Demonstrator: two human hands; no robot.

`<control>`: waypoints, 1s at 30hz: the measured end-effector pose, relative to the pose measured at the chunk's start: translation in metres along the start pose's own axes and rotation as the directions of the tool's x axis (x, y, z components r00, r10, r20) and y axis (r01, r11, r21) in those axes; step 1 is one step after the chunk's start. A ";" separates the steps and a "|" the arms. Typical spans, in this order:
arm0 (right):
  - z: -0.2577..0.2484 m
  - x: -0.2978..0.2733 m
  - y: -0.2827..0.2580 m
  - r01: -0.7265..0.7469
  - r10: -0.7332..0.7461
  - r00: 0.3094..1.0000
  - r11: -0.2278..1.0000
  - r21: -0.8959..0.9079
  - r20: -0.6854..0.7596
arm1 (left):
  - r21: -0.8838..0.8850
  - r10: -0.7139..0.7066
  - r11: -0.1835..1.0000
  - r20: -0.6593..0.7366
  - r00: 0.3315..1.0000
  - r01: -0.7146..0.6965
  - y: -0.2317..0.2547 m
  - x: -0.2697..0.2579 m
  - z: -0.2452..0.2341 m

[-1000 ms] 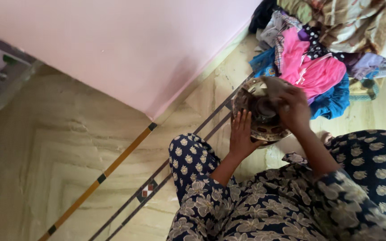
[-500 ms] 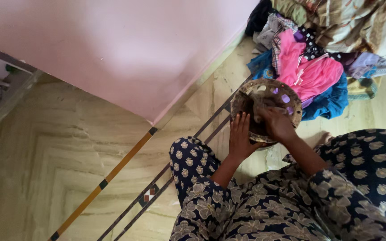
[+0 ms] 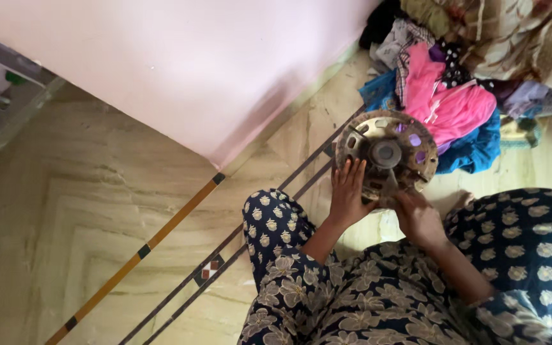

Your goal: The person sits on the floor and scrubs a metal gas stove burner with a cloth. They rotate the burner to clean different sections, focusing on the central nozzle and the surrounding grate.

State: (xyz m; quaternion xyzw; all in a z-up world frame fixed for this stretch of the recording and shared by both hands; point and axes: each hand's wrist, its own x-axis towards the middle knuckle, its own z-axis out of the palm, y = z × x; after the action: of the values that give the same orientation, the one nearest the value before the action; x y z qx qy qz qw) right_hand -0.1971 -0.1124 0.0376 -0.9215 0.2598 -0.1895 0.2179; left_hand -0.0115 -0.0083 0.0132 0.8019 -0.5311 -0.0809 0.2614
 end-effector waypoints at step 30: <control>0.038 0.047 0.001 -0.052 0.152 0.978 0.844 -0.534 0.145 | -0.052 0.090 0.994 -0.079 0.993 -0.094 -0.008 -0.023 -0.005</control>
State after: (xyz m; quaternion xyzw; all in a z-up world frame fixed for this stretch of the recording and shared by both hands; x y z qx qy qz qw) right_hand -0.1426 -0.1285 0.0167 -0.9439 0.3297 -0.0141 -0.0104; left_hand -0.0127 0.0165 0.0095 0.7714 -0.5547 -0.0531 0.3073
